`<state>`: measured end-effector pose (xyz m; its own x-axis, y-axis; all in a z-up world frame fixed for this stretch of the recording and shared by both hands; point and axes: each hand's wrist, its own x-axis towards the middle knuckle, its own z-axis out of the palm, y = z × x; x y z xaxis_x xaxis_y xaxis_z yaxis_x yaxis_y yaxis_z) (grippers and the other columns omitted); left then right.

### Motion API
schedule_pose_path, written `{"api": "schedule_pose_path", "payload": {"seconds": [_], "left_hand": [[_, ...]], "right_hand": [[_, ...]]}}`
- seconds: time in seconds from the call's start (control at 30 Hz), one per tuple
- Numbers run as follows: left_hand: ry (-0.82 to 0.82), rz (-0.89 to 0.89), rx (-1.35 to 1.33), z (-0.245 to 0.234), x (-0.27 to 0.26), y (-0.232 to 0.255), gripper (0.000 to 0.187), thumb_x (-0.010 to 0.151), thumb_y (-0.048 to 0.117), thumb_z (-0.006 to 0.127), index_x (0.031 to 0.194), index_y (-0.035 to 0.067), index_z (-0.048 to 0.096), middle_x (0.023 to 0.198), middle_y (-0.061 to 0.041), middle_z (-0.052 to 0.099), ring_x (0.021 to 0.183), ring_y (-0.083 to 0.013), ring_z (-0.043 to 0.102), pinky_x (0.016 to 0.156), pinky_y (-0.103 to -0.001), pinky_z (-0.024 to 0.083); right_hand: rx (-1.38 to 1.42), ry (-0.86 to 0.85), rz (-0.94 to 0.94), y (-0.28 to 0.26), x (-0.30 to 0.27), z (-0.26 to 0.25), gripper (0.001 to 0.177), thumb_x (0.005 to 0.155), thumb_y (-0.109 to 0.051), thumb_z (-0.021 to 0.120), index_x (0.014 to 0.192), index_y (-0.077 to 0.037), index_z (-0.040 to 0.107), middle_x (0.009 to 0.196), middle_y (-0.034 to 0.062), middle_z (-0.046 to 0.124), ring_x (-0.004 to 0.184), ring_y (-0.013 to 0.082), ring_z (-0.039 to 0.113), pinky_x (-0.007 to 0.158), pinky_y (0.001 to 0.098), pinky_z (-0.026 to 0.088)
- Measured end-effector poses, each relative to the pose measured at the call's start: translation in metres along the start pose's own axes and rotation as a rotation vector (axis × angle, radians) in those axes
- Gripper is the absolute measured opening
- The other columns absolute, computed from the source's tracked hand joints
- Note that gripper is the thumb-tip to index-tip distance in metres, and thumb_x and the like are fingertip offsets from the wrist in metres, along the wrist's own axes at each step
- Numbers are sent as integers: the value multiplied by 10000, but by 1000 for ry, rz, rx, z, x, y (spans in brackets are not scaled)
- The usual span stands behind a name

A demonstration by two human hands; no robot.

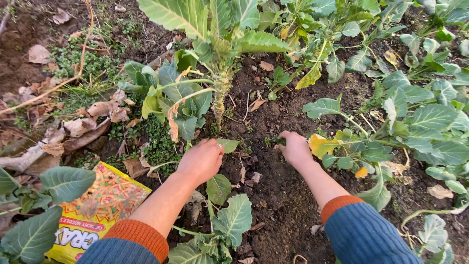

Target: The person is weeding a garden bed by hand, pulling out unwanted plants and placing them in a bag.

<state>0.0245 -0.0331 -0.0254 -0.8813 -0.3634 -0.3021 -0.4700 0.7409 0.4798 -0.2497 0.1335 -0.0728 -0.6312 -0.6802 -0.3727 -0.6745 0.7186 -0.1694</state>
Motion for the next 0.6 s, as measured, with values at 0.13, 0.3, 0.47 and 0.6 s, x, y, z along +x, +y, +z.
{"api": "schedule_pose_path", "payload": {"seconds": [0.13, 0.3, 0.47, 0.6], "left_hand": [[7, 65, 176, 16, -10, -20, 311, 1038, 198, 469, 1203, 66, 698, 1365, -98, 608, 1346, -281, 525, 1097, -439, 463], [24, 157, 281, 16, -25, -27, 325, 1032, 132, 475, 1262, 30, 681, 1455, -133, 562, 1411, -301, 473, 1156, -454, 407], [-52, 53, 344, 0, -34, -19, 495, 1036, 188, 508, 1521, 128, 430, 1638, -169, 295, 1354, -332, 519, 1129, -457, 447], [-103, 41, 271, -3, -32, -14, 578, 1042, 280, 483, 1579, 117, 346, 1444, -138, 549, 1354, -287, 538, 1109, -436, 405]], "right_hand": [[117, 66, -27, -25, 5, 7, 476, 873, -313, 795, 1304, -207, 624, 1277, 124, 596, 1194, 389, 654, 1014, 535, 561], [95, 90, -132, -28, 26, 33, 353, 874, -195, 772, 1209, -149, 669, 1232, 154, 611, 1178, 422, 653, 990, 528, 578], [-41, 86, -182, -18, 26, 34, 287, 917, -127, 682, 1189, -177, 605, 1136, 127, 660, 1113, 369, 698, 961, 505, 593], [-11, 27, -160, -18, 23, 28, 300, 919, -144, 691, 1203, -180, 602, 1144, 132, 684, 1123, 362, 705, 949, 523, 594]]}}
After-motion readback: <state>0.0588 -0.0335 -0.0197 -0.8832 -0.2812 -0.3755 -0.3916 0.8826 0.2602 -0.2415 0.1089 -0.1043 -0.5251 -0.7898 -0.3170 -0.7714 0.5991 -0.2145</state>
